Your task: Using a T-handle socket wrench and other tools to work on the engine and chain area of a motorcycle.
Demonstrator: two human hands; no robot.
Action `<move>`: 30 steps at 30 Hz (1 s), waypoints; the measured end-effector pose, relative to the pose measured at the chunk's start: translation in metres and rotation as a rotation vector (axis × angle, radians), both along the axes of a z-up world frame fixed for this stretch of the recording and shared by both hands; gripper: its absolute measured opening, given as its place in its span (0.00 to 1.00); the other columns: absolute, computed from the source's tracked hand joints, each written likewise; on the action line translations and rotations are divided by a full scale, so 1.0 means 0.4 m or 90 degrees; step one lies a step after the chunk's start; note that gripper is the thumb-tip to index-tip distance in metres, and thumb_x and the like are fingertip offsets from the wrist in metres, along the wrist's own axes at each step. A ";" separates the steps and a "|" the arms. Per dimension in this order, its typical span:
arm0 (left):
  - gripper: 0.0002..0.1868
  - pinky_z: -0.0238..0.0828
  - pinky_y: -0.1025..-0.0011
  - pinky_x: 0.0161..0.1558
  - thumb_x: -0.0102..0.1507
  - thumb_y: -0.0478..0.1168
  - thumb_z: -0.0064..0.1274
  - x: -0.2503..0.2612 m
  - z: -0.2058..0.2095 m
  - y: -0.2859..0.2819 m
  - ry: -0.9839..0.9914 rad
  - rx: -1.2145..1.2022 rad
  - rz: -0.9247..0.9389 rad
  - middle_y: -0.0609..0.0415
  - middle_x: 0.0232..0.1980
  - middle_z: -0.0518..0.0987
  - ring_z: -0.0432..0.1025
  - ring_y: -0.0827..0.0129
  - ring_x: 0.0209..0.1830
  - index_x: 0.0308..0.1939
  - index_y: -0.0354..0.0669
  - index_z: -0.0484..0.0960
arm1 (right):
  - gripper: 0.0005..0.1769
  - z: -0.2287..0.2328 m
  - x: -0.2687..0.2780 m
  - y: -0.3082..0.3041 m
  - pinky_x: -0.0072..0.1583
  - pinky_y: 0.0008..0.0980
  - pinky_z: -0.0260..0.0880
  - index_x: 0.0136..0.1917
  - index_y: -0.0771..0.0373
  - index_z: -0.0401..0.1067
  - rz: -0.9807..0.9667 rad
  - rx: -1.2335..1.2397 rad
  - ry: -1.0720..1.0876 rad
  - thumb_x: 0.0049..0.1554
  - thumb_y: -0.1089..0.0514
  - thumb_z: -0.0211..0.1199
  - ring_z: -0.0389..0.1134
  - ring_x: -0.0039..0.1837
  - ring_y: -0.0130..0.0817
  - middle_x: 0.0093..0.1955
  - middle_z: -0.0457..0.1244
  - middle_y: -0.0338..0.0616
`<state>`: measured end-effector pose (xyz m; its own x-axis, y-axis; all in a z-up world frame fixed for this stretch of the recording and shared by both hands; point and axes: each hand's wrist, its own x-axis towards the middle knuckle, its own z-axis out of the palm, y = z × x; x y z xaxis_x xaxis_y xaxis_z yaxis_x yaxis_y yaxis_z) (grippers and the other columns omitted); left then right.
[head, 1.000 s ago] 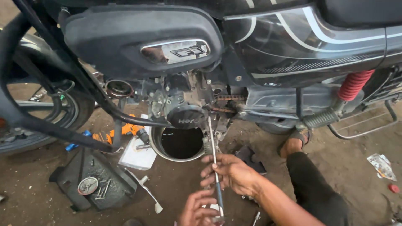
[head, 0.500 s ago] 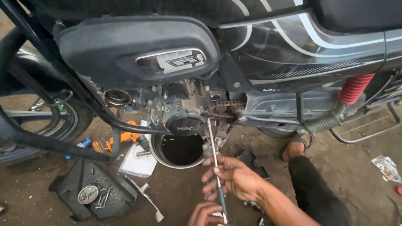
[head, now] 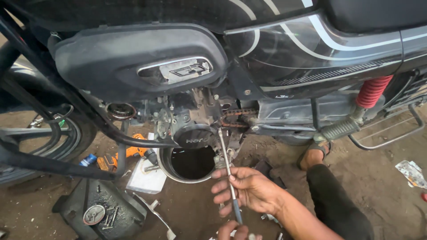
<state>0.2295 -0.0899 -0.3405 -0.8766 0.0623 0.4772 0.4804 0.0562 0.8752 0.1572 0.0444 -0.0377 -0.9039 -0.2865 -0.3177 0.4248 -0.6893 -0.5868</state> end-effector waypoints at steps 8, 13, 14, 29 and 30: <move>0.12 0.71 0.64 0.21 0.44 0.40 0.65 0.023 -0.065 0.050 -0.223 -0.032 0.054 0.52 0.15 0.74 0.70 0.65 0.13 0.25 0.42 0.78 | 0.23 0.011 0.005 0.000 0.54 0.56 0.79 0.72 0.72 0.58 -0.004 -0.053 0.029 0.66 0.58 0.49 0.74 0.56 0.52 0.59 0.65 0.62; 0.12 0.74 0.62 0.32 0.49 0.38 0.63 0.017 -0.102 0.049 -0.142 -0.003 -0.013 0.44 0.27 0.80 0.75 0.59 0.26 0.34 0.39 0.77 | 0.25 0.044 0.042 0.004 0.49 0.43 0.79 0.73 0.68 0.59 0.051 0.089 0.008 0.66 0.55 0.49 0.74 0.54 0.51 0.57 0.68 0.63; 0.12 0.78 0.62 0.42 0.53 0.35 0.58 0.010 -0.082 0.044 -0.052 0.079 -0.082 0.40 0.39 0.86 0.82 0.58 0.39 0.39 0.36 0.77 | 0.25 0.047 0.054 0.005 0.45 0.36 0.77 0.74 0.65 0.59 0.086 0.129 0.017 0.67 0.54 0.49 0.75 0.54 0.51 0.57 0.69 0.62; 0.18 0.84 0.65 0.38 0.50 0.38 0.71 -0.019 -0.020 -0.078 -0.273 0.029 -0.133 0.46 0.29 0.84 0.85 0.64 0.30 0.36 0.41 0.77 | 0.11 -0.057 0.103 -0.036 0.50 0.33 0.76 0.58 0.65 0.68 0.083 0.087 0.031 0.61 0.69 0.59 0.73 0.48 0.36 0.45 0.70 0.49; 0.18 0.84 0.65 0.38 0.50 0.38 0.71 -0.014 -0.017 -0.078 -0.273 0.026 -0.133 0.46 0.29 0.84 0.85 0.64 0.30 0.36 0.41 0.77 | 0.11 -0.058 0.107 -0.043 0.50 0.33 0.76 0.58 0.65 0.68 0.081 0.084 0.032 0.61 0.69 0.59 0.73 0.48 0.36 0.45 0.70 0.49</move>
